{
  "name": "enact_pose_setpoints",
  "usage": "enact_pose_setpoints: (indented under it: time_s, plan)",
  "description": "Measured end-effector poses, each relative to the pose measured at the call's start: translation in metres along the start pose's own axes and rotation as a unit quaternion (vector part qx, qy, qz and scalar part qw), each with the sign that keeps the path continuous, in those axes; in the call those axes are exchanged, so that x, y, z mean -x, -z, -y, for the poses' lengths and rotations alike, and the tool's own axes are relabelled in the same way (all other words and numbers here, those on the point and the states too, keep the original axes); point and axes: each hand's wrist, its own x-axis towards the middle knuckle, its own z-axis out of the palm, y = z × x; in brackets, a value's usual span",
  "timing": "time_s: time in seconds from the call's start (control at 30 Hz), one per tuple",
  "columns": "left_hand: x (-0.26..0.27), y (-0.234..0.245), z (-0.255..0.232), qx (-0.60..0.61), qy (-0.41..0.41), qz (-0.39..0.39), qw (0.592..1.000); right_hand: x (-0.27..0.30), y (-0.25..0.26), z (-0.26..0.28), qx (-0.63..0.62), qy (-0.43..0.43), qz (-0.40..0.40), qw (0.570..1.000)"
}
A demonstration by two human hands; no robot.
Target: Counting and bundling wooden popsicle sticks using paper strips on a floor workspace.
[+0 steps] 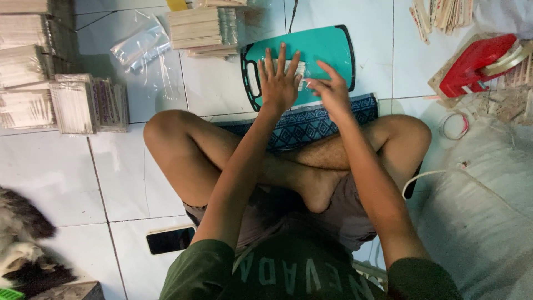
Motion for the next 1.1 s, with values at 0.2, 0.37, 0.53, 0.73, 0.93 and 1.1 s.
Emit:
enact_pose_setpoints:
  time_s: [0.2, 0.37, 0.53, 0.73, 0.93, 1.1]
  plan:
    - [-0.003, 0.022, -0.005, 0.040, -0.008, -0.022, 0.999, -0.040, 0.038, -0.011, -0.007, -0.055, 0.075, 0.996]
    - [0.001, 0.028, -0.005, 0.096, 0.001, -0.017, 0.995, -0.174, 0.173, -0.087, 0.408, 0.366, -0.324, 0.771]
    - [-0.002, 0.021, -0.005, 0.090, 0.000, -0.046, 0.995, -0.185, 0.224, -0.072, 0.505, 0.245, -0.339, 0.755]
    - [0.001, 0.025, -0.004, 0.076, 0.005, -0.020, 0.997, -0.203, 0.250, -0.089, 0.539, 0.206, -0.261, 0.774]
    - [-0.008, 0.033, -0.011, 0.117, -0.009, -0.037, 0.992, -0.135, 0.200, -0.026, 0.371, 0.269, -0.193, 0.868]
    - [-0.001, 0.048, -0.034, 0.573, 0.019, -0.080, 0.815, -0.032, 0.080, -0.012, 0.191, 0.322, -0.068, 0.925]
